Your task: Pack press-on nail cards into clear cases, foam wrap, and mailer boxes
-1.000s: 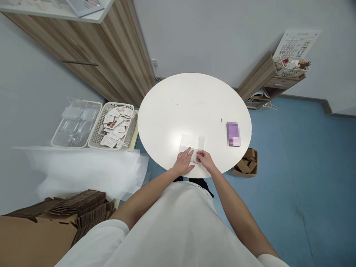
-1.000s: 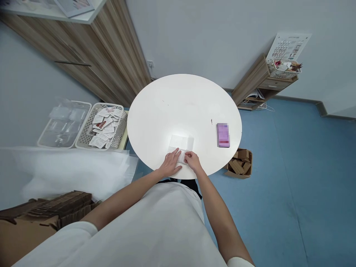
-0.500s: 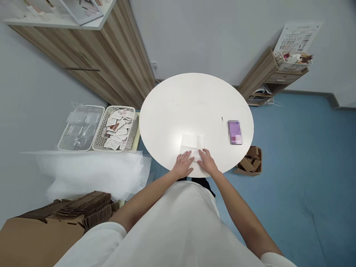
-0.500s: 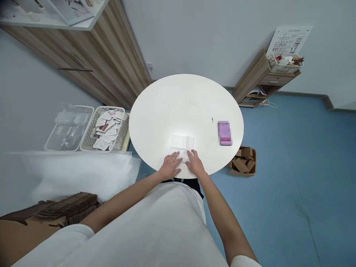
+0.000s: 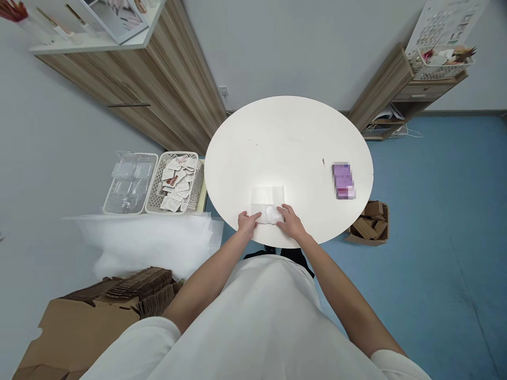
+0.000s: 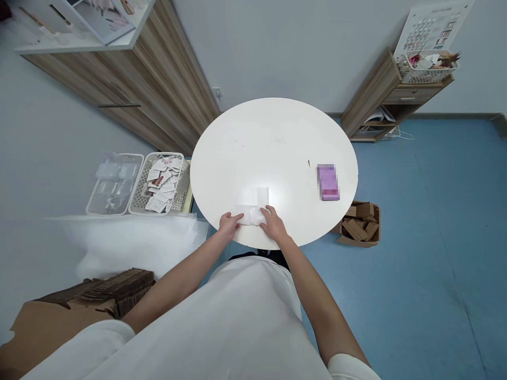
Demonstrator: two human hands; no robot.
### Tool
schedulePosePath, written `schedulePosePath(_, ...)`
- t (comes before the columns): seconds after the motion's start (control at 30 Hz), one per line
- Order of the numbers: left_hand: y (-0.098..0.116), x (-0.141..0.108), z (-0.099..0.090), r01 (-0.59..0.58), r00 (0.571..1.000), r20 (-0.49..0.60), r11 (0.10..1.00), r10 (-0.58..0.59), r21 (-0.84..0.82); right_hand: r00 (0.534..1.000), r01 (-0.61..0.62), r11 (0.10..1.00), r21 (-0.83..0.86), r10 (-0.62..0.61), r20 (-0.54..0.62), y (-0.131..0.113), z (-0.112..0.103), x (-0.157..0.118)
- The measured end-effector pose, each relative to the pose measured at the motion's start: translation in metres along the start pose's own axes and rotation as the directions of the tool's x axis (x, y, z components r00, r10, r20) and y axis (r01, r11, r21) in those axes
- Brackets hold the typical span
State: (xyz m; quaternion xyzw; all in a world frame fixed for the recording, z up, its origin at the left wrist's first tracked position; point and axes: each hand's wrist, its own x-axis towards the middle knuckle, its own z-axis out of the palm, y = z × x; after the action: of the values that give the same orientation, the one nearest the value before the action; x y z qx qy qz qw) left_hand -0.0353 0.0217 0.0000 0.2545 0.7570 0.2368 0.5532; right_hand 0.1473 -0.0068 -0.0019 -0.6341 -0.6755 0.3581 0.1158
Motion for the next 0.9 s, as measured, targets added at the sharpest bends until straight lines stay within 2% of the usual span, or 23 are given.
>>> schedulePosePath(0.1, 0.005, 0.003, -0.007, -0.006, 0.995, 0.103, 0.998, 0.0, 0.058, 1.0, 0.001, 0.999, 0.033, -0.001, 0.007, 0.001, -0.001, 0.0)
schedulePosePath(0.17, 0.006, 0.003, -0.013, -0.053, 0.983, 0.182, 0.992, 0.032, 0.112, 1.0, 0.0, 0.999, 0.049, 0.0, 0.005, 0.002, -0.002, 0.0)
schedulePosePath(0.27, 0.006, -0.001, -0.017, -0.177, 0.953, 0.274, 0.969, 0.126, 0.171, 1.0, 0.016, 0.999, 0.05, -0.016, -0.013, 0.002, -0.003, 0.001)
schedulePosePath(0.4, 0.006, -0.007, -0.012, -0.38, 0.913, 0.284, 0.867, 0.294, 0.322, 0.999, -0.018, 0.999, 0.028, 0.02, -0.049, 0.002, -0.002, 0.004)
schedulePosePath(0.5, 0.01, -0.012, -0.001, -0.52, 0.852, 0.324, 0.742, 0.412, 0.424, 0.998, -0.056, 0.997, 0.057, 0.058, -0.036, 0.001, 0.001, 0.008)
schedulePosePath(0.63, 0.01, -0.017, 0.017, -0.63, 0.776, 0.383, 0.608, 0.501, 0.482, 0.998, -0.055, 0.989, 0.14, 0.06, -0.036, -0.001, 0.004, 0.01)
schedulePosePath(0.77, -0.001, -0.018, 0.028, -0.731, 0.676, 0.444, 0.459, 0.588, 0.505, 0.996, -0.057, 0.965, 0.255, 0.074, -0.057, -0.002, 0.004, 0.009)
schedulePosePath(0.9, -0.016, -0.023, 0.03, -0.804, 0.572, 0.527, 0.302, 0.629, 0.512, 0.981, -0.13, 0.917, 0.377, 0.174, -0.084, -0.005, 0.005, 0.012)
